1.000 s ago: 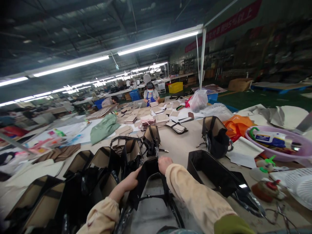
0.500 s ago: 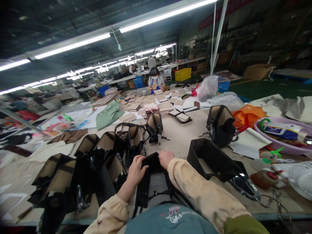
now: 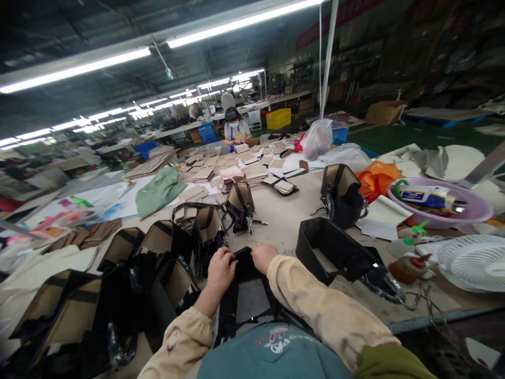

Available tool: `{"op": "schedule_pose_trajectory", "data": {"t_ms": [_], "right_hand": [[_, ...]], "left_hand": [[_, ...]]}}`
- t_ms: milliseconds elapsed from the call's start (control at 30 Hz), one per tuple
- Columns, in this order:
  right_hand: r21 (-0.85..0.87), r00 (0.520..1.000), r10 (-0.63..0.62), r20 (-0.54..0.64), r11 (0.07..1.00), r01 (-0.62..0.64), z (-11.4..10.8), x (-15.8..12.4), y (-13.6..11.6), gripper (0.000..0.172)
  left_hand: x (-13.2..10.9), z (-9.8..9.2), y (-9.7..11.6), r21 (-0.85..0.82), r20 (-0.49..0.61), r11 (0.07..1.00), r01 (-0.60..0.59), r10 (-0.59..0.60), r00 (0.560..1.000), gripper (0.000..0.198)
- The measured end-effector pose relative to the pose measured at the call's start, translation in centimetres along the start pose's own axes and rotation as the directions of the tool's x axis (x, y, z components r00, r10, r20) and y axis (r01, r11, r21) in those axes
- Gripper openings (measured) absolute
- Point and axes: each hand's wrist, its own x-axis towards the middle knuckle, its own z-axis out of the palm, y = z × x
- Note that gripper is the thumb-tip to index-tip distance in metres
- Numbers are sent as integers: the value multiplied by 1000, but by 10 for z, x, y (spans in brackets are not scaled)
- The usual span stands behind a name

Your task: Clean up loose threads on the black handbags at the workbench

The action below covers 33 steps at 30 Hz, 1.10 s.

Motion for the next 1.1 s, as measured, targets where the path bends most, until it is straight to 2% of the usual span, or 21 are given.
{"op": "schedule_pose_trajectory", "data": {"t_ms": [200, 400, 533, 733, 967, 1100], "right_hand": [[-4, 1000, -11, 4, 1000, 11, 4, 3, 0, 32], [-12, 1000, -15, 7, 1000, 15, 5, 2, 2, 34], [-11, 1000, -14, 10, 1000, 14, 3, 1, 1, 34], [-8, 1000, -11, 19, 1000, 11, 2, 2, -2, 33], [-6, 999, 5, 34, 1000, -5, 0, 2, -1, 32], [-2, 999, 1, 32, 1000, -1, 0, 2, -2, 32]], "left_hand": [[0, 6, -5, -12, -34, 1000, 17, -17, 999, 9], [-1, -1, -4, -50, -23, 997, -58, 57, 998, 13], [0, -5, 1, -44, -16, 999, -28, 27, 1000, 13], [5, -1, 5, -10, 2, 1000, 1, -1, 1000, 13], [6, -3, 0, -58, 13, 996, -72, 73, 997, 15], [6, -5, 3, -37, -9, 999, -27, 26, 1000, 11]]}}
